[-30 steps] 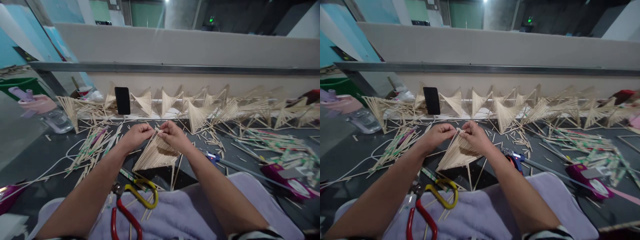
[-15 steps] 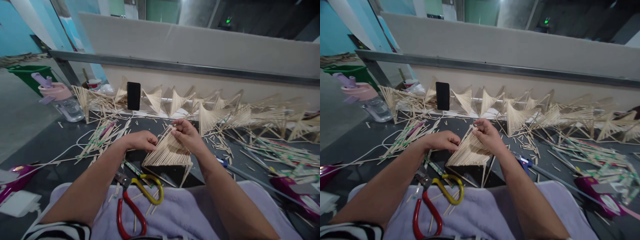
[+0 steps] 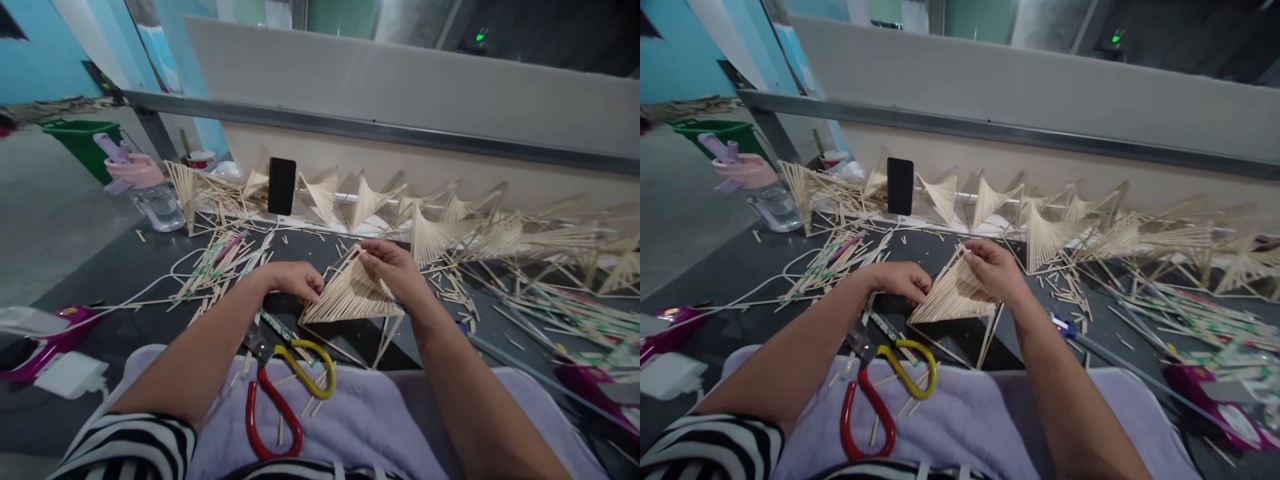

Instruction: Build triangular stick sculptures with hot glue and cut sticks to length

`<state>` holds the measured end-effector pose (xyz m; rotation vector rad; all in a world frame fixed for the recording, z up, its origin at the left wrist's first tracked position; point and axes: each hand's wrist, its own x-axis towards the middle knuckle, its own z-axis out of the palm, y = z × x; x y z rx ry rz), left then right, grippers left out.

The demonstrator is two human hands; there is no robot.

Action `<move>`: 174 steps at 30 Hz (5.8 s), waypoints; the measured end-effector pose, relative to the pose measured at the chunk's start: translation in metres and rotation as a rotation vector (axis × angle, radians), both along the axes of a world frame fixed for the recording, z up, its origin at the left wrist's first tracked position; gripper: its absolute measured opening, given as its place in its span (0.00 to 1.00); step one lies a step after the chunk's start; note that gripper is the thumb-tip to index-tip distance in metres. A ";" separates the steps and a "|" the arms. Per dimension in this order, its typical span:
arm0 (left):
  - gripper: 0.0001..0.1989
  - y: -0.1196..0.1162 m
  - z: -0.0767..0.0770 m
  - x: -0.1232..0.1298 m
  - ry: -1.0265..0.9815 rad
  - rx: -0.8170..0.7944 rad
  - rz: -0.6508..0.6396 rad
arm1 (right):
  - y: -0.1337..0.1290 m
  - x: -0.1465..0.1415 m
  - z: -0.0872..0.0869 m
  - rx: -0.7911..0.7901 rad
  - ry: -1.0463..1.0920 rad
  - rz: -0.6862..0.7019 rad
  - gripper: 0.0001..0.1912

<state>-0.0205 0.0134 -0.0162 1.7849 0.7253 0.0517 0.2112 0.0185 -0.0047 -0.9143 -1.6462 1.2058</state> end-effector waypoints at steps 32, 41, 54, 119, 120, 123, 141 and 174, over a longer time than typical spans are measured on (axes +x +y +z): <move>0.10 0.001 0.051 -0.132 0.730 0.482 0.867 | -0.030 0.026 0.061 0.331 0.464 -0.484 0.07; 0.11 0.032 0.006 -0.154 0.944 0.537 0.939 | -0.025 0.035 0.064 0.397 0.338 -0.516 0.07; 0.18 -0.010 0.032 0.029 -0.025 0.554 0.603 | 0.004 0.050 0.037 0.187 -0.036 -0.199 0.12; 0.23 0.016 0.047 -0.011 -0.714 0.278 1.122 | 0.004 -0.011 -0.015 -0.218 0.262 -0.096 0.12; 0.22 0.016 0.047 -0.012 -0.710 0.302 1.166 | 0.004 -0.014 -0.016 -0.220 0.296 -0.108 0.12; 0.17 0.015 0.046 -0.009 -0.533 0.386 1.224 | 0.001 -0.020 -0.018 -0.238 0.383 -0.139 0.13; 0.16 0.007 -0.014 0.036 -0.479 -0.023 0.923 | -0.008 -0.038 -0.045 -0.343 0.349 -0.081 0.18; 0.19 -0.001 -0.010 0.038 -0.514 -0.098 0.947 | 0.001 -0.033 -0.070 -0.102 -0.213 -0.009 0.06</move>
